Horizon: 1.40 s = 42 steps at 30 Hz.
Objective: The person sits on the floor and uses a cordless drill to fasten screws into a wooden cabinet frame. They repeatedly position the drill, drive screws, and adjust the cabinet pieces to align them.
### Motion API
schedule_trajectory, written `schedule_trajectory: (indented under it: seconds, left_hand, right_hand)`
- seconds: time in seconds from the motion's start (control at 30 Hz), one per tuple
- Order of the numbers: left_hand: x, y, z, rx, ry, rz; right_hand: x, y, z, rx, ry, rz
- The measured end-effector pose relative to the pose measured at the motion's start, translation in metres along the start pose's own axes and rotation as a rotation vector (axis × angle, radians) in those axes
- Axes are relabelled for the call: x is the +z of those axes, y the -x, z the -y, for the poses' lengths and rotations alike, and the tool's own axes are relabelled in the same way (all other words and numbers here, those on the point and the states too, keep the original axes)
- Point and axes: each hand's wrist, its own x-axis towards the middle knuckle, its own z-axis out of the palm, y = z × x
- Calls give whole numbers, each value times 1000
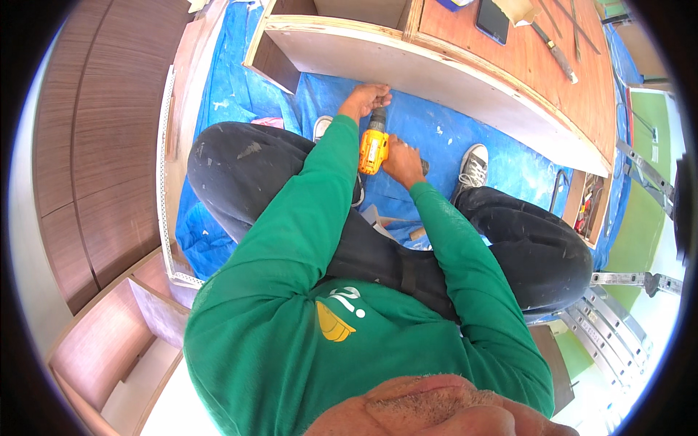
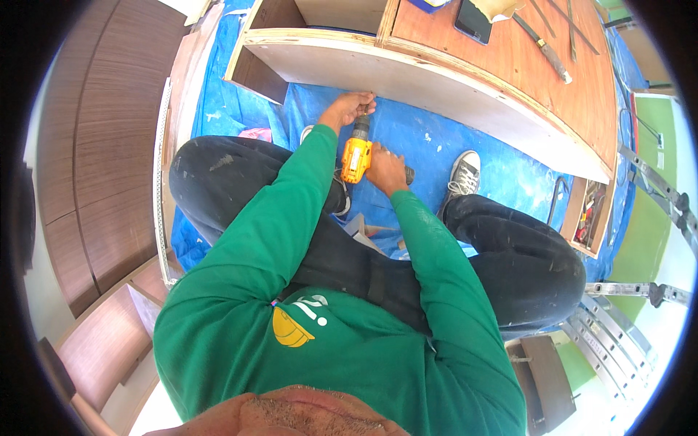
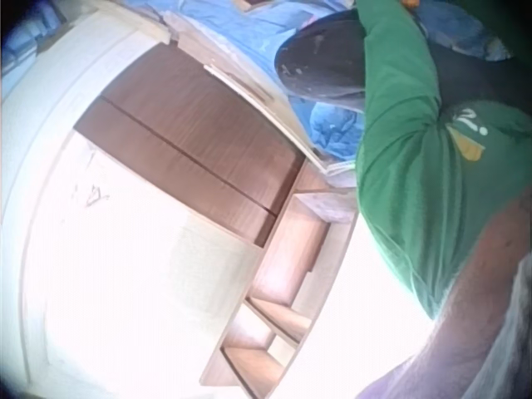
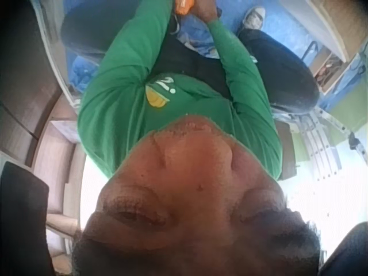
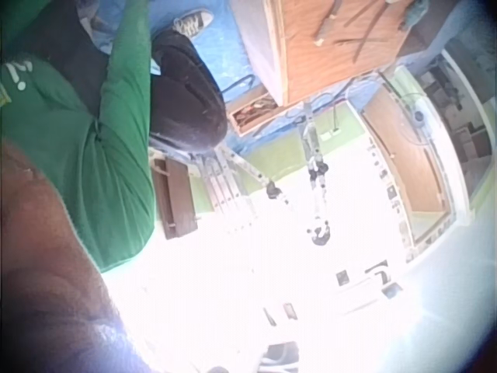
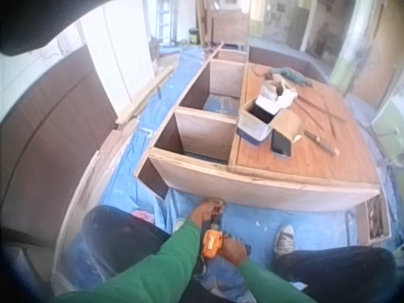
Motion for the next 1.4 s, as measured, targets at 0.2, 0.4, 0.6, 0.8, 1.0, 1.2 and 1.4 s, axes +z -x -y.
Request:
schedule_trajectory:
  seconds: [0.2,0.4,0.6,0.8,1.0,1.2,1.4]
  left_hand:
    - [0,-6,4,21,43,-4]
    - [1,-8,5,5,64,-28]
    - [7,-3,5,7,73,-51]
    - [8,-5,2,-4,64,-55]
    - [6,11,1,24,-16,-65]
    - [30,113,37,171,-555,-422]
    - [48,184,78,-73,-812,-620]
  right_hand:
    - [1,-2,1,15,-9,-1]
    - [-3,-2,4,41,-11,22]
    - [-2,-2,1,50,-11,27]
    - [-7,-2,7,62,-39,23]
    - [0,-5,5,35,-24,14]
    - [6,-1,-7,41,18,-27]
    - [-4,-6,-1,16,3,-25]
